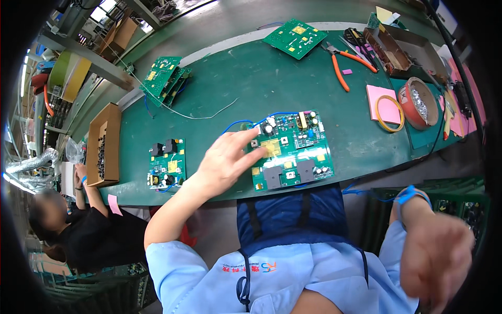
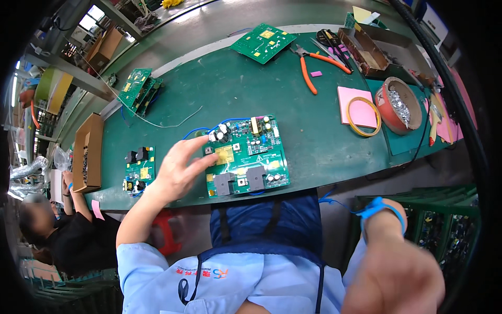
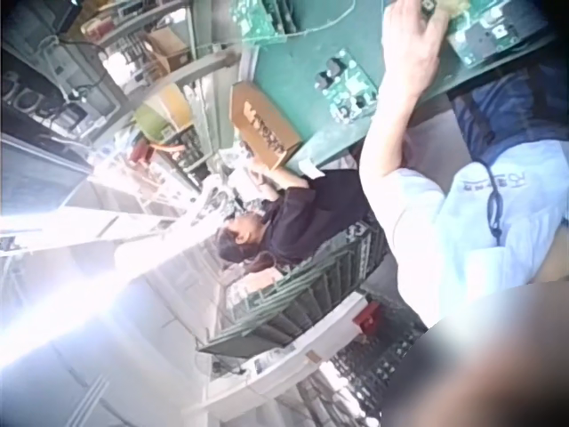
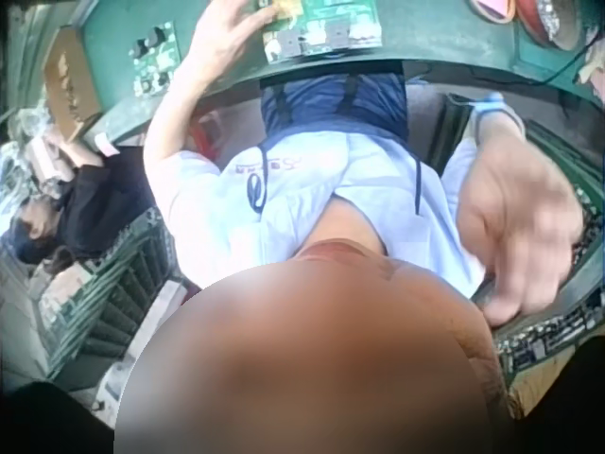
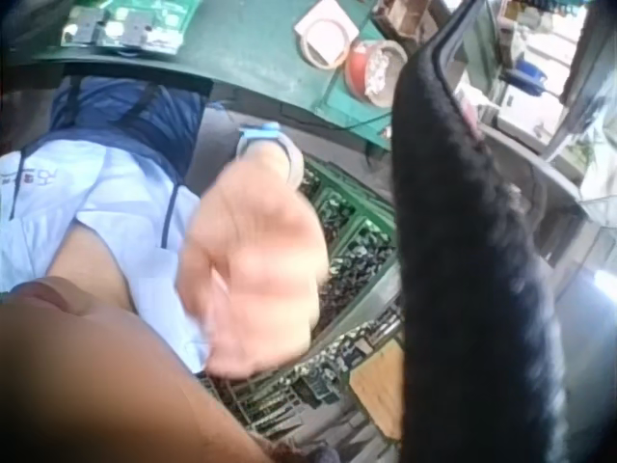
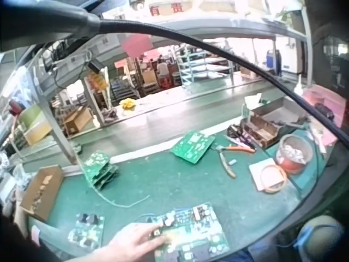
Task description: The person repairs green circuit boards at a workbench using a soldering iron and pliers. They pick up boards, apply heat to specific components, and trim wires with pliers, then place the boards into a storage rack.
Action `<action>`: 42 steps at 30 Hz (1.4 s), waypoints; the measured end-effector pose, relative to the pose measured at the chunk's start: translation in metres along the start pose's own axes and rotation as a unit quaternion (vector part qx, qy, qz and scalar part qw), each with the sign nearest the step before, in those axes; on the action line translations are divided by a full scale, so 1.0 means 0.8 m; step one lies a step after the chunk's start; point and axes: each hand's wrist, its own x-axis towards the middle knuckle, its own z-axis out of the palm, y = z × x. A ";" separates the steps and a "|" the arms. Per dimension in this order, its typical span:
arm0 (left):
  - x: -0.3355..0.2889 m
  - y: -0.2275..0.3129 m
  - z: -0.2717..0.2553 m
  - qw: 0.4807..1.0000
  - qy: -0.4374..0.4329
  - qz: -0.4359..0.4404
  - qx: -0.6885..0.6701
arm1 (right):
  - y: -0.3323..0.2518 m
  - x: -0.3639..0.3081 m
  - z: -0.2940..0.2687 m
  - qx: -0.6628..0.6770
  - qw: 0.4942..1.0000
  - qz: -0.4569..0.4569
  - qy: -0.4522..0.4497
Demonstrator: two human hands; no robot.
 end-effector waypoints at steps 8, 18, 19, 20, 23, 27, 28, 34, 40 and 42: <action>0.026 -0.011 -0.038 0.961 0.121 -0.212 -0.133 | 0.005 -0.113 0.043 0.027 0.812 0.295 -0.502; 0.026 -0.073 -0.022 0.850 0.060 -0.383 -0.357 | 0.010 -0.110 0.024 0.037 0.832 0.447 -0.327; 0.029 -0.073 -0.016 0.855 0.005 -0.359 -0.375 | 0.013 -0.109 0.013 0.029 0.827 0.488 -0.278; 0.040 -0.066 -0.008 0.885 -0.042 -0.306 -0.349 | 0.014 -0.116 0.000 0.014 0.831 0.515 -0.211; 0.059 -0.040 0.009 0.936 -0.183 -0.193 -0.232 | 0.017 -0.124 -0.022 -0.010 0.841 0.532 -0.101; 0.078 -0.042 0.025 0.917 -0.302 -0.226 -0.134 | 0.018 -0.115 -0.044 -0.046 0.839 0.525 -0.134; 0.080 -0.043 0.024 0.903 -0.331 -0.237 -0.137 | 0.017 -0.115 -0.048 -0.056 0.838 0.522 -0.146; 0.078 -0.037 0.014 0.919 -0.201 -0.266 -0.210 | 0.017 -0.126 -0.064 -0.107 0.829 0.527 -0.152; 0.056 -0.052 -0.042 0.844 -0.057 -0.350 -0.403 | 0.025 -0.120 -0.055 -0.140 0.812 0.500 -0.267; 0.036 -0.075 -0.050 0.751 0.088 -0.381 -0.533 | 0.025 -0.117 -0.038 -0.090 0.812 0.478 -0.323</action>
